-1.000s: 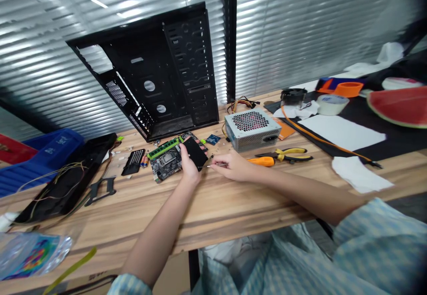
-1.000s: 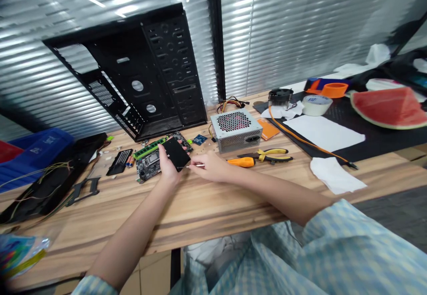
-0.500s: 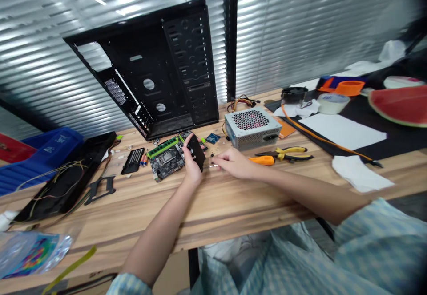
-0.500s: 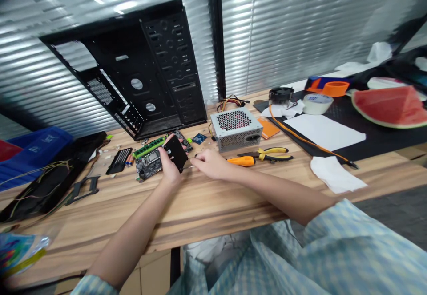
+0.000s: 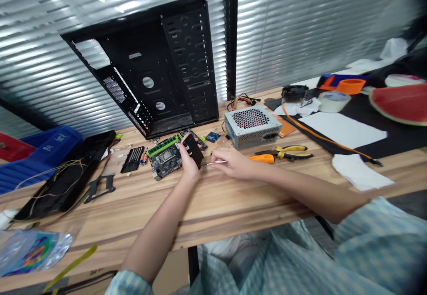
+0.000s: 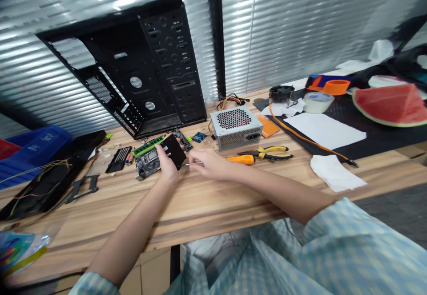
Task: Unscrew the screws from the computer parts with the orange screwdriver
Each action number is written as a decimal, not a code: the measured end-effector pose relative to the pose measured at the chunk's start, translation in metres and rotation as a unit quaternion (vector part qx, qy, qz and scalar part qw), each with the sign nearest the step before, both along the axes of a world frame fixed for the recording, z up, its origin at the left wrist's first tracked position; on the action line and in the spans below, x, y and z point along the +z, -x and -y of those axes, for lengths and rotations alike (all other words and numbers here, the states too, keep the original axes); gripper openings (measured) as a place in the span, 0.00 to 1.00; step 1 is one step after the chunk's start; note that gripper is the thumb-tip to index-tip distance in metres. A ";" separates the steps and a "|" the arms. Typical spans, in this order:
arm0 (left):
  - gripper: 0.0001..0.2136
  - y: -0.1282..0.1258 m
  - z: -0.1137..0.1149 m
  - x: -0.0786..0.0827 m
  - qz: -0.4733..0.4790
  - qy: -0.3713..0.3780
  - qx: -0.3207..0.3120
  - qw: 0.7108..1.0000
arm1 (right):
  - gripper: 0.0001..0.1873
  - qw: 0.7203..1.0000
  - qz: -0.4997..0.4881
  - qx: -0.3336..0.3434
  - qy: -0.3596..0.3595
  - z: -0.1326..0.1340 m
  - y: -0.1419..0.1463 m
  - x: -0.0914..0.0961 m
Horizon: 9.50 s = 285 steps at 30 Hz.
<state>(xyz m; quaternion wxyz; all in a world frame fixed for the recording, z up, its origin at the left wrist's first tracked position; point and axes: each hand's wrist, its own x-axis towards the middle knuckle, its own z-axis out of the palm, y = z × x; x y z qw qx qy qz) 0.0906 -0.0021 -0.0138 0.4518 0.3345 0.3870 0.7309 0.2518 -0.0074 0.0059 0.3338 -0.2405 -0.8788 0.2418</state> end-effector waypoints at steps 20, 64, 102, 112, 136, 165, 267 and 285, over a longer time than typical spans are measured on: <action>0.32 -0.001 0.000 -0.001 -0.006 0.006 -0.013 1.000 | 0.09 0.990 -0.024 -0.047 0.129 0.003 0.000 0.007; 0.31 0.001 0.000 -0.006 -0.044 -0.038 -0.014 0.998 | 0.12 0.982 -0.032 -0.077 0.172 0.000 0.003 -0.001; 0.34 -0.001 0.000 -0.006 -0.036 -0.002 -0.027 0.999 | 0.14 0.906 0.196 -0.021 -0.374 -0.006 -0.010 -0.004; 0.33 -0.002 0.002 0.000 -0.006 0.007 -0.026 1.000 | 0.13 0.996 0.057 -0.068 -0.033 0.000 -0.004 -0.002; 0.35 0.001 -0.001 -0.003 -0.041 -0.001 -0.015 0.999 | 0.11 0.960 0.165 0.005 -0.226 0.002 -0.009 0.002; 0.34 0.002 -0.003 -0.008 -0.139 -0.054 0.041 0.988 | 0.10 0.994 -0.005 -0.085 0.066 -0.007 -0.005 -0.006; 0.28 -0.005 0.008 0.015 0.032 0.033 -0.055 0.997 | 0.13 0.970 0.071 -0.228 0.046 -0.018 -0.007 -0.022; 0.20 0.154 0.044 0.073 -0.140 0.165 0.069 0.974 | 0.11 0.967 0.242 -0.062 -0.041 0.025 0.010 -0.034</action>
